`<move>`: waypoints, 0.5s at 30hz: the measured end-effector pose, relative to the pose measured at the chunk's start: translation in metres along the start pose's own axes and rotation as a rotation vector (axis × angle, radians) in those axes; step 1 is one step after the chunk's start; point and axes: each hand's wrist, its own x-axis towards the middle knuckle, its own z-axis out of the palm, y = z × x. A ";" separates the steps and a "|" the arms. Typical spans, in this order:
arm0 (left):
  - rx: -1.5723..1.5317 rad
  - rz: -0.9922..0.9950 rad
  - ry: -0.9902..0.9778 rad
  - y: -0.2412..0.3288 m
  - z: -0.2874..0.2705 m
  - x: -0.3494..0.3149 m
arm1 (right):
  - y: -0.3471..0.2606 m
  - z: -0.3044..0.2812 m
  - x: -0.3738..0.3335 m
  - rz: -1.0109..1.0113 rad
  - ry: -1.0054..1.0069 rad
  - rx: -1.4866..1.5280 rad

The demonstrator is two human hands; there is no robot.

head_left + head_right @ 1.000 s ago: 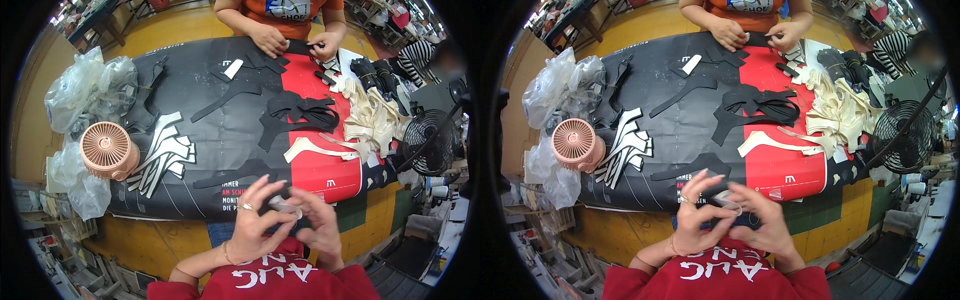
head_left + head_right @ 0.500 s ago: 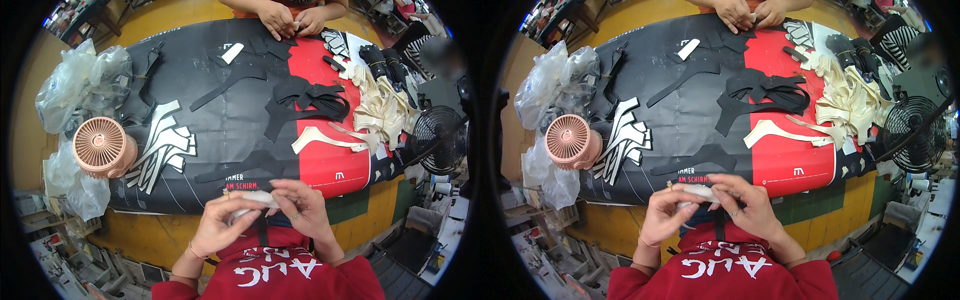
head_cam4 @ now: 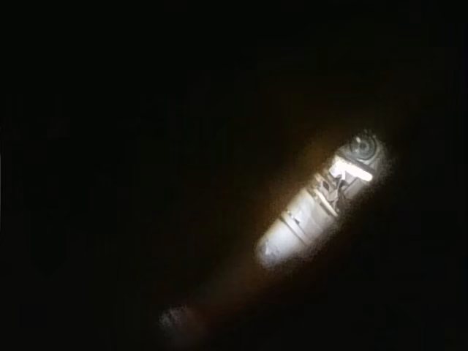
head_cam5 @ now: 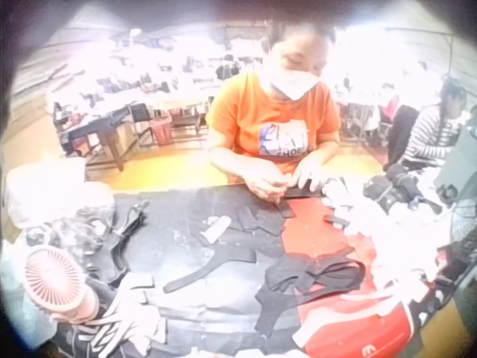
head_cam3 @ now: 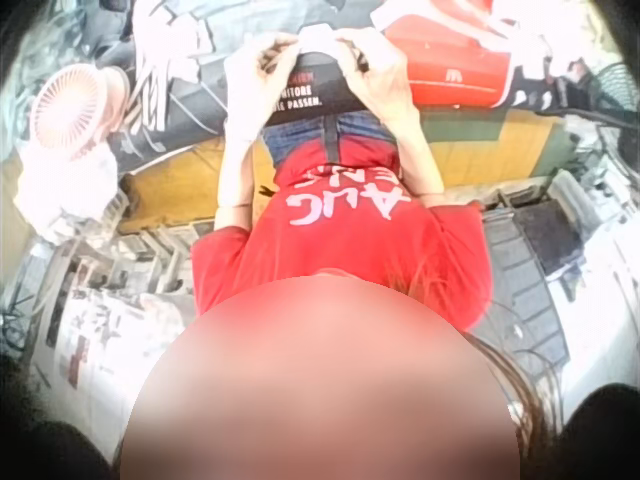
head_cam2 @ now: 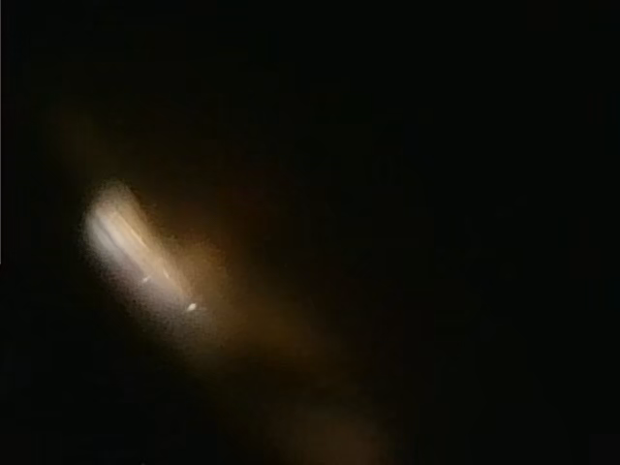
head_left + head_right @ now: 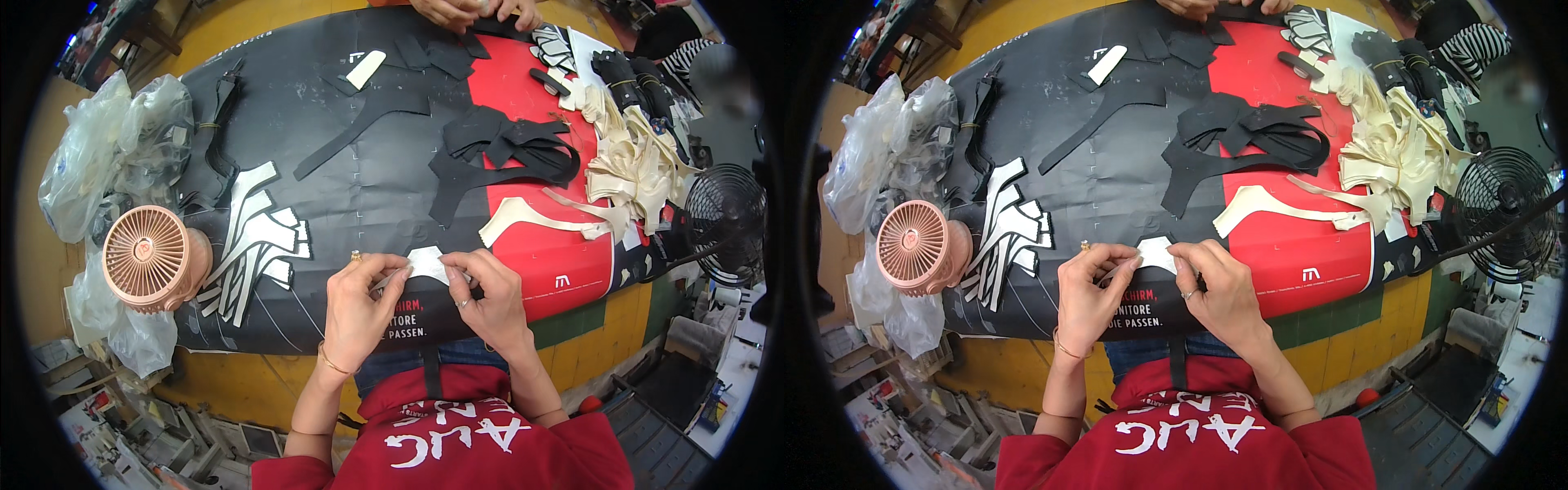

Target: The person assembles gloves by hand at a workbench, repeatedly picking up black and white fabric pieces, aligning and folding them, and placing them into piles. The person handles multiple glove components one at a time and organizes them on the table.

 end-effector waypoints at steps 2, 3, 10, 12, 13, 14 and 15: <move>0.000 -0.015 -0.003 -0.001 0.001 0.001 | 0.001 0.001 0.001 0.020 -0.006 0.027; 0.003 -0.024 -0.003 -0.001 0.001 0.001 | 0.002 0.002 0.001 0.033 -0.010 0.038; 0.070 0.016 0.009 -0.001 0.004 0.004 | 0.002 0.002 0.003 0.098 -0.021 0.064; 0.072 0.015 0.016 -0.001 0.005 0.004 | 0.001 0.001 0.003 0.123 -0.051 0.070; 0.075 0.017 0.021 0.000 0.006 0.005 | 0.001 0.001 0.004 0.118 -0.046 0.072; 0.085 0.015 0.009 0.000 0.006 0.005 | 0.001 0.002 0.004 0.113 -0.041 0.072; 0.095 0.014 -0.003 0.001 0.005 0.004 | 0.001 0.002 0.005 0.114 -0.039 0.076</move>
